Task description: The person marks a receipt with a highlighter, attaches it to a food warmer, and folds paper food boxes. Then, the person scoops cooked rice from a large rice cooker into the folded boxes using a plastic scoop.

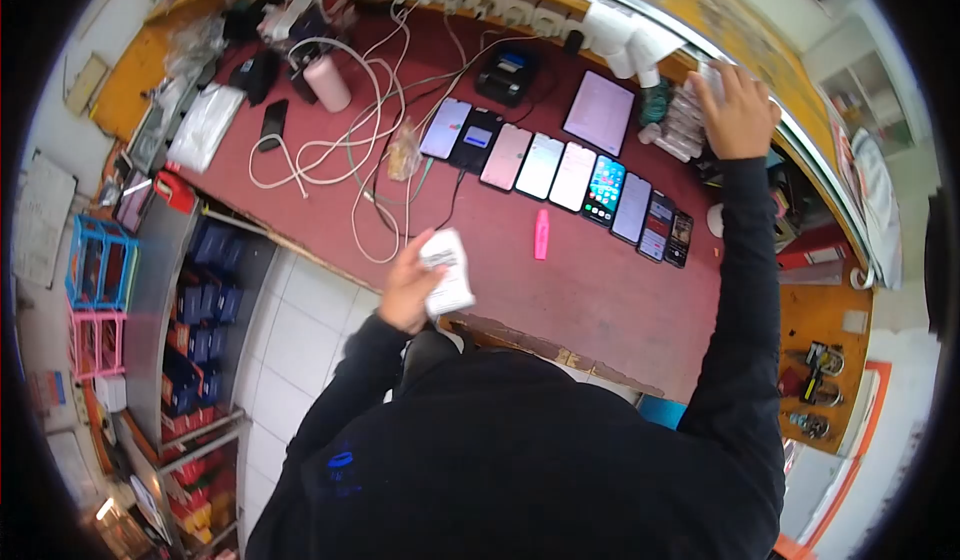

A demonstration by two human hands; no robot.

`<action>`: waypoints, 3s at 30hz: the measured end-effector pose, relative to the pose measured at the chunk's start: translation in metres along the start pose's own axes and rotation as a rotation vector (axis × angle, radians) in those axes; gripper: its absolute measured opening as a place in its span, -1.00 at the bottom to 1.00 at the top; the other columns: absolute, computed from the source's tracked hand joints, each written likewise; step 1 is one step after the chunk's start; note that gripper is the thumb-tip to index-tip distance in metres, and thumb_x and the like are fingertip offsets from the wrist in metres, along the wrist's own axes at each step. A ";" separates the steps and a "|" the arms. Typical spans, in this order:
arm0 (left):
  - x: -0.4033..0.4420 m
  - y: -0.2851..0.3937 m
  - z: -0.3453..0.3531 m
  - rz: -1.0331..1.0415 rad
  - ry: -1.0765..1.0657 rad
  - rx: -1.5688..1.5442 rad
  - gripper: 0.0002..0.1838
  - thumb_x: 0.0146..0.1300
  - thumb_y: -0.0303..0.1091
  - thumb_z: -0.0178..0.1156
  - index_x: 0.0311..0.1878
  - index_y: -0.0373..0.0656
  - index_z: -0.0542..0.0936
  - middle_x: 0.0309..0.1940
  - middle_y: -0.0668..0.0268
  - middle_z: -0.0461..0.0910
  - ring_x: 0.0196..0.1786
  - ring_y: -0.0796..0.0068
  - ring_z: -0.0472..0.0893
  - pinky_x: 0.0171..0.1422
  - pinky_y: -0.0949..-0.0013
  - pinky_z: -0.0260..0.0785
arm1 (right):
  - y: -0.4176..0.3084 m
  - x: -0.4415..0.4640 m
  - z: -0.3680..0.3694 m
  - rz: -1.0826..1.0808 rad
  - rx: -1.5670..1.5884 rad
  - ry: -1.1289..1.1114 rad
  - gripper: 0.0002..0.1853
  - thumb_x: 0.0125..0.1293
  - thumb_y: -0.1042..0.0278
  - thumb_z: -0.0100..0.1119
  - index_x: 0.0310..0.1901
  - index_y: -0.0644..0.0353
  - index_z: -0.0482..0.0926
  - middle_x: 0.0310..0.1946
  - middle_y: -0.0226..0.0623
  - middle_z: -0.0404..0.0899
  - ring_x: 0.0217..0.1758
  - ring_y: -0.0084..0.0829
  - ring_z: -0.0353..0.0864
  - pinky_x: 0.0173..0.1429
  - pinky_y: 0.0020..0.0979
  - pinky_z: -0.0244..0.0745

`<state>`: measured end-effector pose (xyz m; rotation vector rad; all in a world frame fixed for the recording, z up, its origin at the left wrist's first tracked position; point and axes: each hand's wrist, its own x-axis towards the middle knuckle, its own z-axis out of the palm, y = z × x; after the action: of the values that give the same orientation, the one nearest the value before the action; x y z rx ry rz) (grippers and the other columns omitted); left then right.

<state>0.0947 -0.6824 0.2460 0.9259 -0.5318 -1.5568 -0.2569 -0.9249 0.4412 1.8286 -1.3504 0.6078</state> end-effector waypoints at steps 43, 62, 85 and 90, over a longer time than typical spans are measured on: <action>0.075 -0.098 -0.077 0.390 -0.009 1.773 -0.13 -0.11 0.22 0.26 0.28 0.02 0.32 0.18 0.10 0.34 0.45 0.09 0.01 0.40 -0.33 -0.40 | -0.246 -0.279 0.075 0.418 1.503 -1.268 -0.33 0.17 0.36 0.26 0.28 0.30 0.19 -0.25 -0.02 0.62 -0.24 -0.10 0.63 -0.11 -0.26 0.50; 0.077 -0.101 -0.080 0.389 -0.010 1.798 -0.09 -0.14 0.25 0.26 0.30 0.01 0.31 0.18 0.08 0.33 0.46 0.10 -0.01 0.40 -0.32 -0.38 | -0.274 -0.266 0.066 0.266 1.325 -0.938 -0.79 0.13 0.34 0.27 -0.27 0.28 0.53 -0.34 0.00 0.60 -0.23 -0.07 0.63 -0.20 -0.27 0.49; 0.076 -0.100 -0.080 0.372 -0.020 1.807 -0.08 -0.13 0.26 0.24 0.31 0.02 0.28 0.18 0.09 0.33 0.46 0.10 -0.01 0.41 -0.32 -0.38 | -0.264 -0.265 0.072 0.173 1.088 -0.983 -0.61 0.17 0.10 0.23 -0.53 0.32 0.50 -0.66 0.08 0.45 -0.55 0.03 0.50 -0.46 -0.15 0.35; 0.076 -0.099 -0.079 0.352 -0.017 1.816 -0.08 -0.14 0.27 0.24 0.30 0.00 0.29 0.18 0.09 0.33 0.46 0.11 -0.01 0.41 -0.30 -0.37 | -0.264 -0.260 0.055 0.199 1.106 -1.057 -0.63 0.17 0.13 0.23 -0.52 0.33 0.49 -0.63 0.10 0.47 -0.50 0.08 0.52 -0.43 -0.12 0.38</action>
<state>0.0983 -0.7223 0.1042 1.9037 -2.0937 -0.3957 -0.0961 -0.7816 0.1351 3.2051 -2.1102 0.5288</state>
